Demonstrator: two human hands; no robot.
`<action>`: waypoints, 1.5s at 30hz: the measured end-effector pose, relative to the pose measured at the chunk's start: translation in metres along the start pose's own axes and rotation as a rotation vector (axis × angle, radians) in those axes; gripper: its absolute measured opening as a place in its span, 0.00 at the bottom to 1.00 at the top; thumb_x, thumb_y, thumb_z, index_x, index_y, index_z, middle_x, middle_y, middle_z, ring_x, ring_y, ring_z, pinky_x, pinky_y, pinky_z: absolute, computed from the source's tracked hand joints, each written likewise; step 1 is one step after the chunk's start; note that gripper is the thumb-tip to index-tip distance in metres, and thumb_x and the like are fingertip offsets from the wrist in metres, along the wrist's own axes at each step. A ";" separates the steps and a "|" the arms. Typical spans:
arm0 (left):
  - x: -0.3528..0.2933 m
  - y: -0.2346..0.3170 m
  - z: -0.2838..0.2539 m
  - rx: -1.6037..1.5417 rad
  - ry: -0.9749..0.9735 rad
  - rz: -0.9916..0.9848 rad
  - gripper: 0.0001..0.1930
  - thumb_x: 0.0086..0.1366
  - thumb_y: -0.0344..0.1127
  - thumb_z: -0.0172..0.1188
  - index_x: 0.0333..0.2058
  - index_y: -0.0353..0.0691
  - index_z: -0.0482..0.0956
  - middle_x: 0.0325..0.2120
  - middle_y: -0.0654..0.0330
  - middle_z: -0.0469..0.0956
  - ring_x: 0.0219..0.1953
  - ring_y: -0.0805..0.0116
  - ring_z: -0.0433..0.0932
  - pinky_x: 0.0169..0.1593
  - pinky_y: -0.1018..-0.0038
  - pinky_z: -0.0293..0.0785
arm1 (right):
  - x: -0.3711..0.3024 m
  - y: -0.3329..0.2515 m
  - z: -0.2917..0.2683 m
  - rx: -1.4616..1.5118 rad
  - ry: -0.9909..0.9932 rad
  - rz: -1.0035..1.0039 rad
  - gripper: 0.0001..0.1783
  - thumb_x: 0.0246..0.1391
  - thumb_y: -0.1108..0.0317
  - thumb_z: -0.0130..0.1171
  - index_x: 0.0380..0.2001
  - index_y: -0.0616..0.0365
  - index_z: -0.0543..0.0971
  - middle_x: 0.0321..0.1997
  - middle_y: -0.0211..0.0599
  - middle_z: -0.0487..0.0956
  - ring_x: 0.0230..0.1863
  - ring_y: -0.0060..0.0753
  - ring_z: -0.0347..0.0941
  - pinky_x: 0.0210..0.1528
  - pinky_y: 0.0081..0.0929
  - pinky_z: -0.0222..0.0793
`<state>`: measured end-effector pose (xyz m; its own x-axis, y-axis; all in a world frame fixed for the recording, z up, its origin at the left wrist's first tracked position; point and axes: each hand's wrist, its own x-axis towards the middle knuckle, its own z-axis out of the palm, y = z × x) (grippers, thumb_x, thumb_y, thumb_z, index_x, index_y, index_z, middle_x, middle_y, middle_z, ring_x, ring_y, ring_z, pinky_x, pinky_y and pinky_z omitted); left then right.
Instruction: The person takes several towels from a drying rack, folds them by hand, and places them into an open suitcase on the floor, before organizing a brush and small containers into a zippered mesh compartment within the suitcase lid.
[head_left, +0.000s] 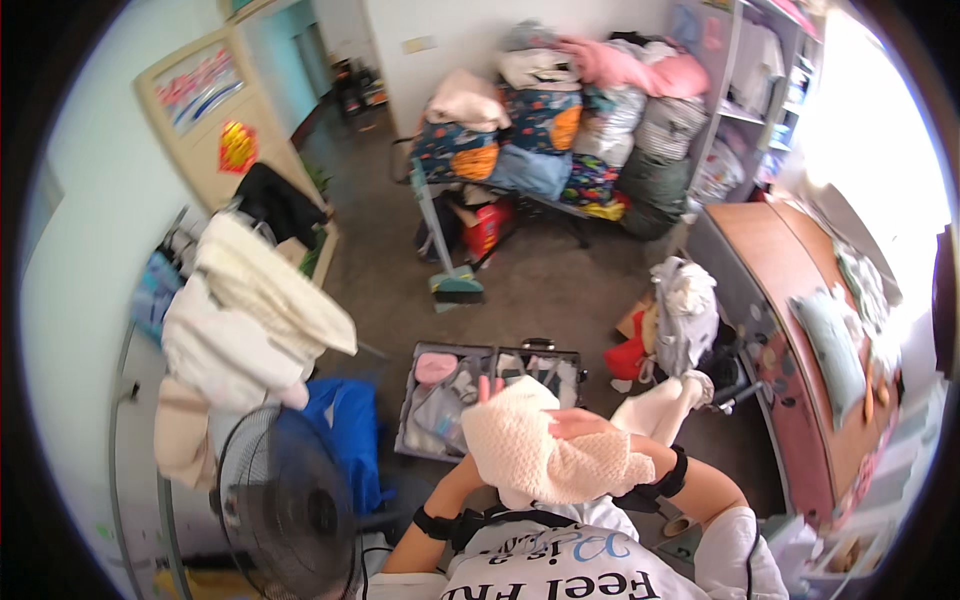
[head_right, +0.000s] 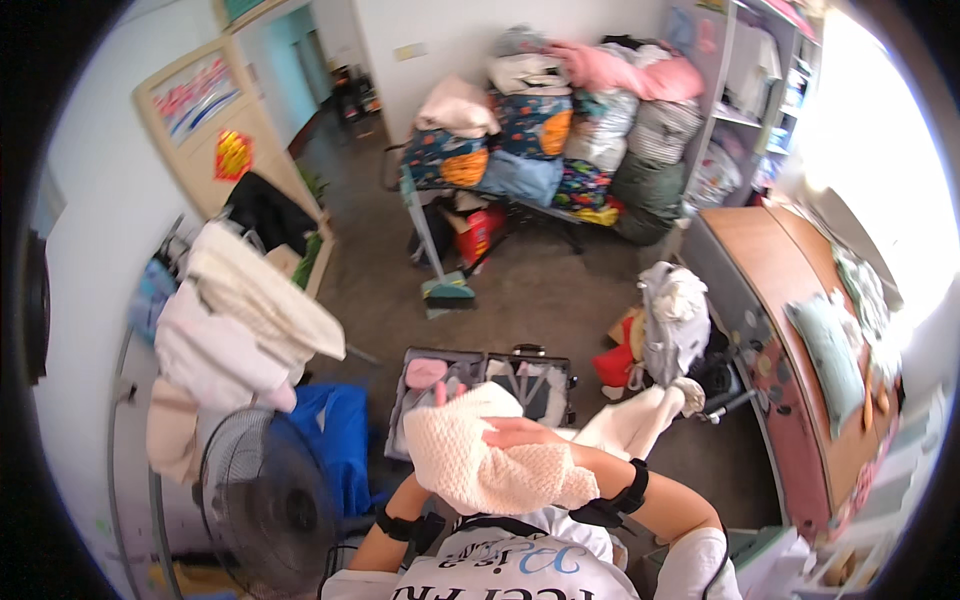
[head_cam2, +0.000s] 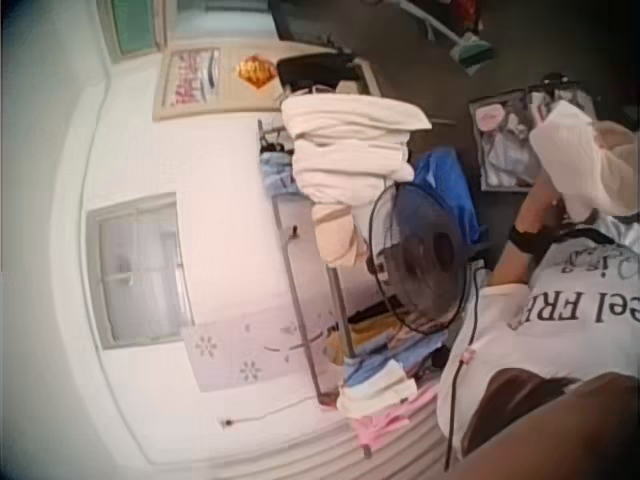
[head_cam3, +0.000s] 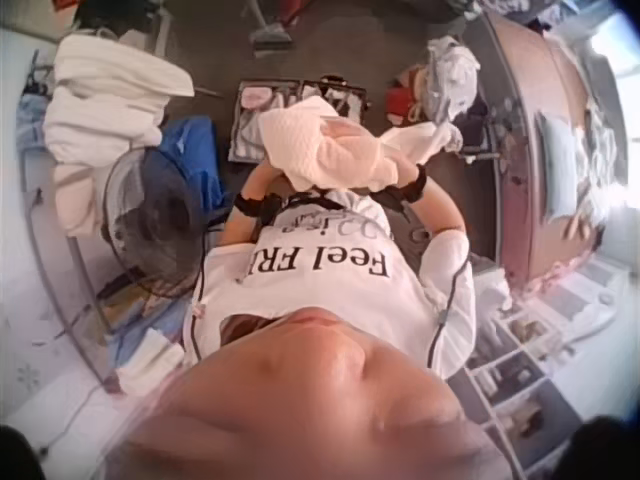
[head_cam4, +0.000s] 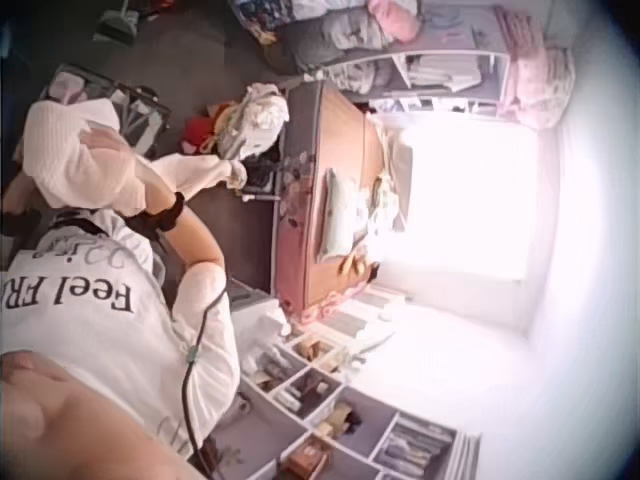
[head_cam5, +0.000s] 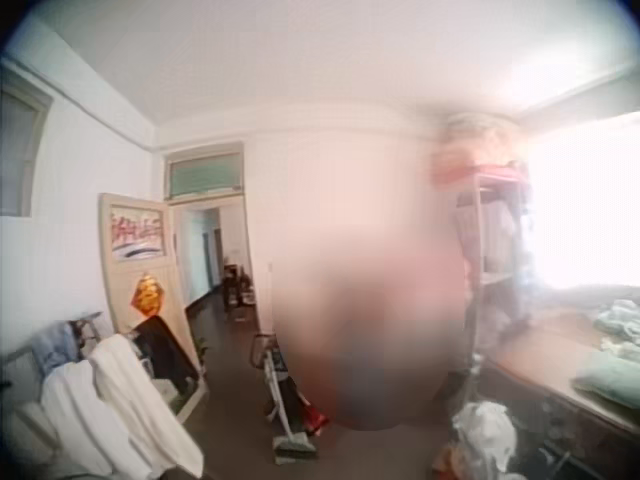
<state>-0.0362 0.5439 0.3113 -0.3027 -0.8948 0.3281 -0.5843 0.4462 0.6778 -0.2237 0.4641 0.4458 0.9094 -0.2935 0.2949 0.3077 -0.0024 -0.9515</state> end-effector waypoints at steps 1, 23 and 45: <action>0.009 0.001 0.004 -0.294 0.340 -0.086 0.43 0.51 0.35 0.62 0.59 0.36 0.44 0.60 0.50 0.46 0.62 0.64 0.48 0.62 0.67 0.46 | 0.002 -0.011 0.001 0.108 -0.004 0.083 0.25 0.54 0.63 0.52 0.54 0.61 0.64 0.49 0.34 0.70 0.49 0.23 0.67 0.52 0.18 0.60; 0.119 -0.023 -0.120 -0.142 -0.104 -0.145 0.20 0.43 0.24 0.58 0.39 0.39 0.69 0.32 0.48 0.74 0.38 0.48 0.72 0.40 0.67 0.68 | -0.039 0.065 -0.103 -1.075 0.729 0.349 0.09 0.55 0.68 0.45 0.34 0.63 0.69 0.27 0.51 0.71 0.33 0.53 0.68 0.32 0.38 0.62; 0.268 0.048 -0.089 -0.163 -0.018 0.027 0.10 0.51 0.28 0.52 0.34 0.35 0.72 0.23 0.49 0.74 0.27 0.59 0.75 0.33 0.72 0.68 | -0.004 0.024 -0.143 -0.946 0.762 0.197 0.44 0.39 0.57 0.63 0.57 0.59 0.53 0.48 0.57 0.67 0.49 0.55 0.64 0.49 0.39 0.61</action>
<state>-0.0784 0.3246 0.4902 -0.3310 -0.8815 0.3368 -0.4461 0.4607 0.7673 -0.2601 0.3287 0.4091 0.4237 -0.8497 0.3139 -0.4287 -0.4934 -0.7568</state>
